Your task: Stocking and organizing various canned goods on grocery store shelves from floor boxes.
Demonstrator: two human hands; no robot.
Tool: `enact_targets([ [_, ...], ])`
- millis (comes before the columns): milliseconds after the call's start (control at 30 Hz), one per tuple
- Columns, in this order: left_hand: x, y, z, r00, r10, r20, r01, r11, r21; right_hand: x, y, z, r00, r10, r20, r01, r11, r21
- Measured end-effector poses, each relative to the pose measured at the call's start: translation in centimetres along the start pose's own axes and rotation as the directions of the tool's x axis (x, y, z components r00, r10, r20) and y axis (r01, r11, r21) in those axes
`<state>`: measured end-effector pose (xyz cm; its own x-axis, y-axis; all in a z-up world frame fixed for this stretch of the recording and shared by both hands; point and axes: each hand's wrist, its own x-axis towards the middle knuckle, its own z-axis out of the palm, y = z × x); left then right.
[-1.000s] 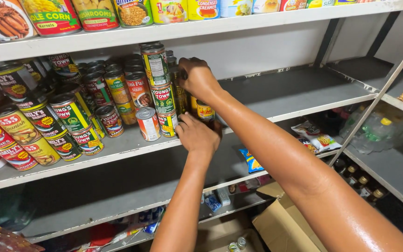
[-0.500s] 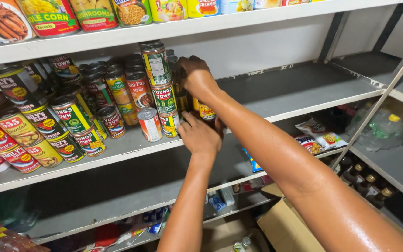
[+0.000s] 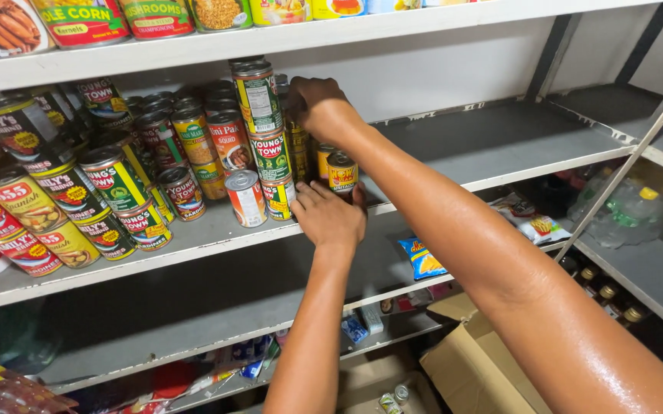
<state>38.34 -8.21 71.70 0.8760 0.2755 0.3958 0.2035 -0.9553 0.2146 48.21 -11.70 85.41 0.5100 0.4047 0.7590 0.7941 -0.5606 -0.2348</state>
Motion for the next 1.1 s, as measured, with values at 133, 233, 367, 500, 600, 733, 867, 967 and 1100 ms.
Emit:
enact_targets([
  [133,0.2,0.1,0.3,1.0,-0.02,0.017,0.02,1.0,-0.003,-0.2,-0.5,-0.2,1.0,-0.013,0.013,0.012,0.997,0.072],
  [233,0.3,0.2,0.5,1.0,-0.028,0.007,0.028,0.999,-0.018,0.0,-0.3,0.0,1.0,-0.014,0.015,0.013,0.998,0.061],
  [367,0.1,-0.1,0.8,0.996,-0.014,-0.084,0.011,0.999,-0.035,0.2,0.3,0.8,0.998,-0.046,-0.041,0.046,0.999,-0.016],
  [500,0.0,-0.1,0.6,0.993,-0.015,-0.121,0.01,0.999,-0.037,0.2,-0.2,0.3,1.0,-0.021,-0.016,0.022,1.0,0.015],
  [600,-0.2,-0.1,0.1,0.998,-0.012,-0.056,0.007,0.996,-0.084,0.3,0.0,0.3,1.0,-0.014,0.01,0.014,1.0,0.003],
  [733,0.1,-0.1,0.8,0.998,-0.015,-0.068,0.012,0.999,-0.04,0.3,0.9,0.9,0.998,-0.061,-0.009,0.062,0.998,0.019],
  [867,0.3,-0.1,1.2,0.999,-0.024,-0.048,0.021,0.999,-0.05,0.3,1.5,1.0,0.999,-0.047,0.006,0.047,0.999,-0.011],
  [967,0.6,0.1,1.2,0.999,-0.034,-0.021,0.033,0.998,-0.05,0.3,2.1,1.1,0.997,-0.082,-0.003,0.082,0.994,0.066],
  [1100,0.2,0.0,0.4,0.999,-0.031,-0.025,0.03,0.997,-0.07,-0.1,1.5,0.4,0.999,-0.028,0.021,0.026,0.995,0.096],
])
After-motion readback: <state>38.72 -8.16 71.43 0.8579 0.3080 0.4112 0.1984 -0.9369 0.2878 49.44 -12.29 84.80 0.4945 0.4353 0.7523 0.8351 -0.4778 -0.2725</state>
